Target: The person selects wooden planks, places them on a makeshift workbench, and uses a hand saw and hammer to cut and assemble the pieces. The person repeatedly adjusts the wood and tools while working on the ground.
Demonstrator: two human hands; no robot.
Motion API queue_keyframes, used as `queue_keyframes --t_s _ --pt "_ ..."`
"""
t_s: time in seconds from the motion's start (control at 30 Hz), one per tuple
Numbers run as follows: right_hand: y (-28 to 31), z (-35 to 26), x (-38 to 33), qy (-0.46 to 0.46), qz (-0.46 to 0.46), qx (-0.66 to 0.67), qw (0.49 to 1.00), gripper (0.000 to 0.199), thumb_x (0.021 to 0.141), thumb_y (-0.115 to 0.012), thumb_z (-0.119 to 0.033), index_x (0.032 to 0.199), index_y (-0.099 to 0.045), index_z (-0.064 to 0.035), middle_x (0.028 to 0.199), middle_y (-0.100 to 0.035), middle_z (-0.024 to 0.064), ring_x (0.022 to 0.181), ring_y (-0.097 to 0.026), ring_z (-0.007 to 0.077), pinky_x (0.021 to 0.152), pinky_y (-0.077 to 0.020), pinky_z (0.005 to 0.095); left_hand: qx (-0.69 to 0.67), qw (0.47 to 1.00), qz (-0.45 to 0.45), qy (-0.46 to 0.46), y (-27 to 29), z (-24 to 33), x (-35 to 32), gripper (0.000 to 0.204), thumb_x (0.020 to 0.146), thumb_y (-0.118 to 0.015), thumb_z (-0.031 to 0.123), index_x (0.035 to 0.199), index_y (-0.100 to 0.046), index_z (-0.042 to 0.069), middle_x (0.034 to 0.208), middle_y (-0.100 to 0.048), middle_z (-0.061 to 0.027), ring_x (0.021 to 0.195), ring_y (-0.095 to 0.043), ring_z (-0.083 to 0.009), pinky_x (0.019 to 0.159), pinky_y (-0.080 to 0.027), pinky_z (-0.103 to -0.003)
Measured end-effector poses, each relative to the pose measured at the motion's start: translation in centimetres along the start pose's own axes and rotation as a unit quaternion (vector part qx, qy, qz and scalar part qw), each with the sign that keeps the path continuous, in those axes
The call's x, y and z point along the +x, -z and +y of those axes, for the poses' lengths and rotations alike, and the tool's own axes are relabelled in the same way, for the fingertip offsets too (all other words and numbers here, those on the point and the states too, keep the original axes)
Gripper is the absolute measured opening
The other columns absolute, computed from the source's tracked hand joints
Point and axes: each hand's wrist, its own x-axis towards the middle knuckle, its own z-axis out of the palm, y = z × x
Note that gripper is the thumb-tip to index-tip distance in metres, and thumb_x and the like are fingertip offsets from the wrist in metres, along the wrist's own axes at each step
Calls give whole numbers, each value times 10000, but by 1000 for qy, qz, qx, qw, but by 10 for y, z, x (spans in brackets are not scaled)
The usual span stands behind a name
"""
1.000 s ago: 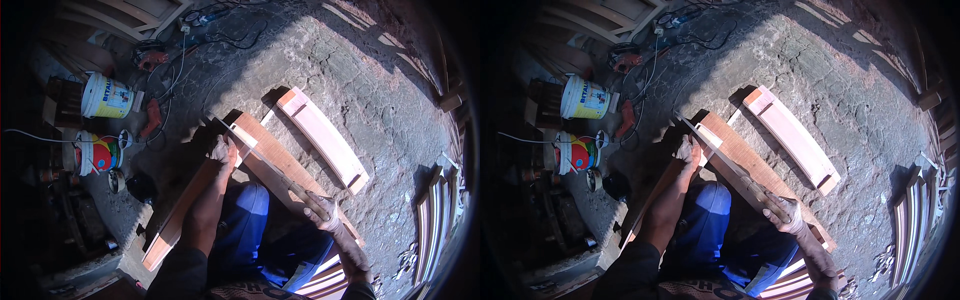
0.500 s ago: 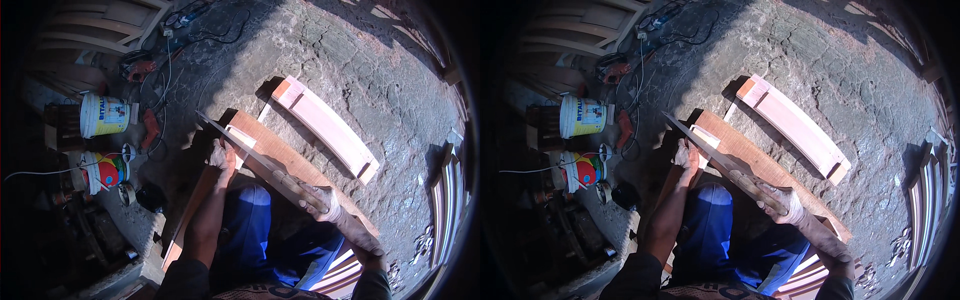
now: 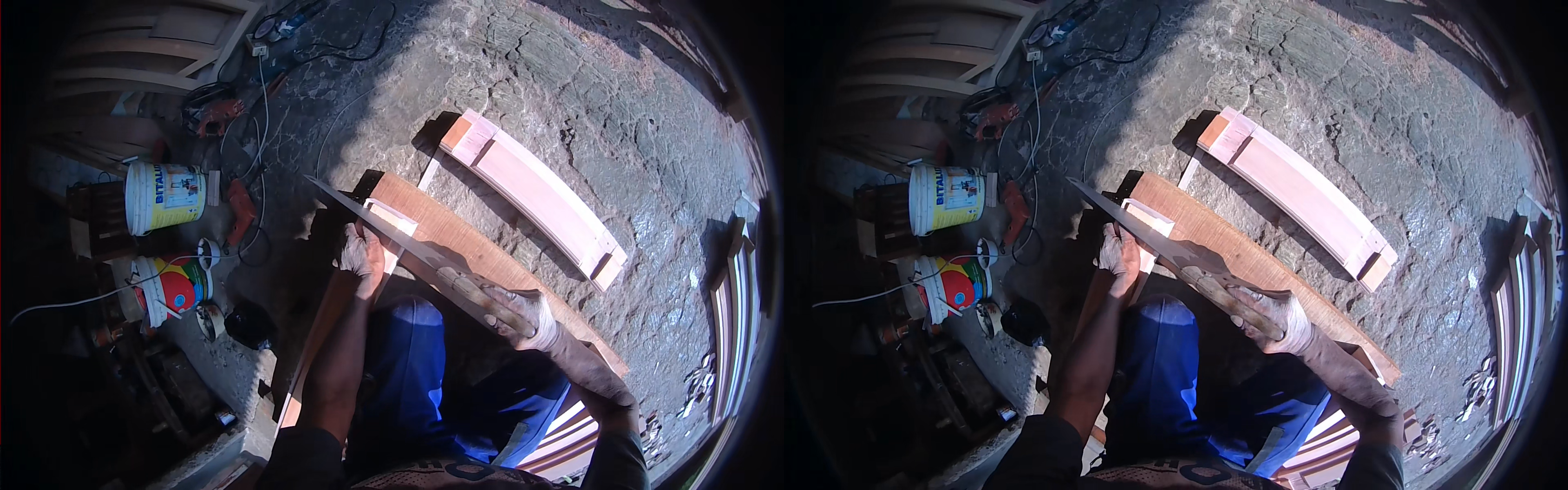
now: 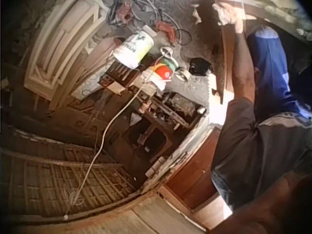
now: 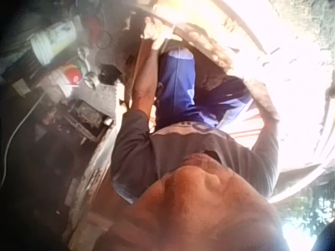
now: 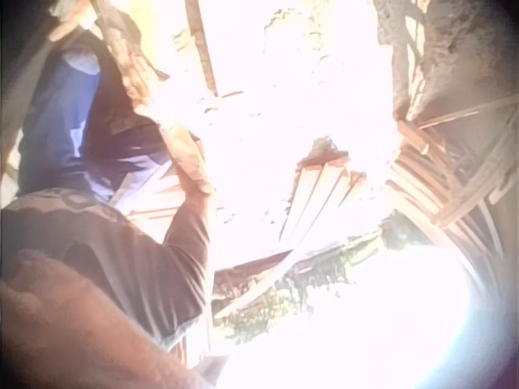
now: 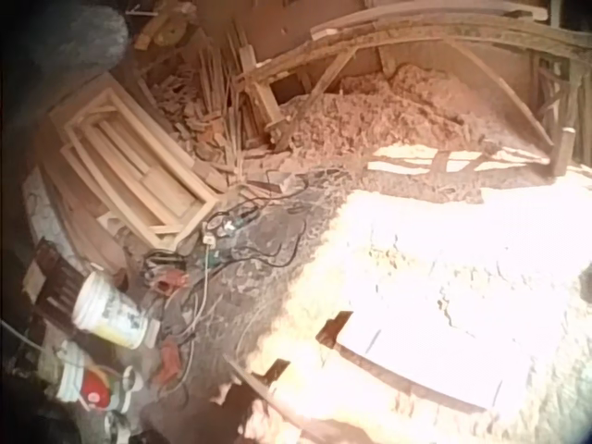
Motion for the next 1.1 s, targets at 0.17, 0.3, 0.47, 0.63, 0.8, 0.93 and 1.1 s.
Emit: queue_keyframes --t_s 0.17,0.3,0.47,0.63,0.8,0.93,1.1 --pt "-5 -3 18 -54 -28 14 998 548 839 -713 -113 1376 -605 -92 1296 -685 117 1038 -713 333 859 -579 416 33 999 28 -29 -18 -30 5 433 1062 -480 481 989 -591 68 838 -637 -162 819 -661 -356 698 -507 -457" --pt "45 -9 -76 59 -40 -100 992 553 795 -722 -127 1332 -648 -20 1335 -669 158 1131 -715 310 918 -594 423 -22 1000 1 2 -9 -31 -6 585 1012 -444 632 1044 -637 81 896 -695 -192 844 -675 -424 720 -500 -535" --pt "-3 14 17 81 21 -46 995 506 835 -735 -143 1327 -648 -63 1306 -674 173 1016 -735 333 835 -610 418 15 1000 -19 5 -8 -10 0 591 1037 -437 589 1160 -603 36 1044 -703 -201 962 -678 -387 798 -505 -513" --pt "-7 -1 15 -29 -18 0 999 577 852 -745 -154 1399 -583 -64 1297 -678 162 984 -729 344 833 -603 406 205 968 -43 -138 -2 -26 6 448 1059 -478 384 1308 -555 19 1143 -667 -225 1005 -671 -384 798 -538 -464" --pt "47 -1 -81 62 -25 -76 995 546 793 -703 -81 1327 -633 12 1330 -658 195 904 -751 345 858 -612 413 37 996 -64 56 5 20 -4 708 1035 -397 618 1307 -640 11 1134 -719 -245 1023 -681 -442 852 -530 -532" --pt "-19 21 1 70 -7 -92 993 604 831 -710 -189 1407 -586 -57 1307 -673 116 1094 -690 318 946 -551 450 9 997 -61 40 -7 -14 0 710 1021 -406 636 1408 -567 63 1293 -667 -209 1149 -645 -389 975 -482 -519" --pt "-21 11 6 -10 13 -42 999 557 855 -742 -178 1383 -603 -71 1249 -697 130 1041 -721 339 885 -585 446 -7 999 -40 -25 -39 -53 2 745 1012 -406 644 1430 -537 41 1352 -636 -213 1199 -625 -379 1040 -434 -566"
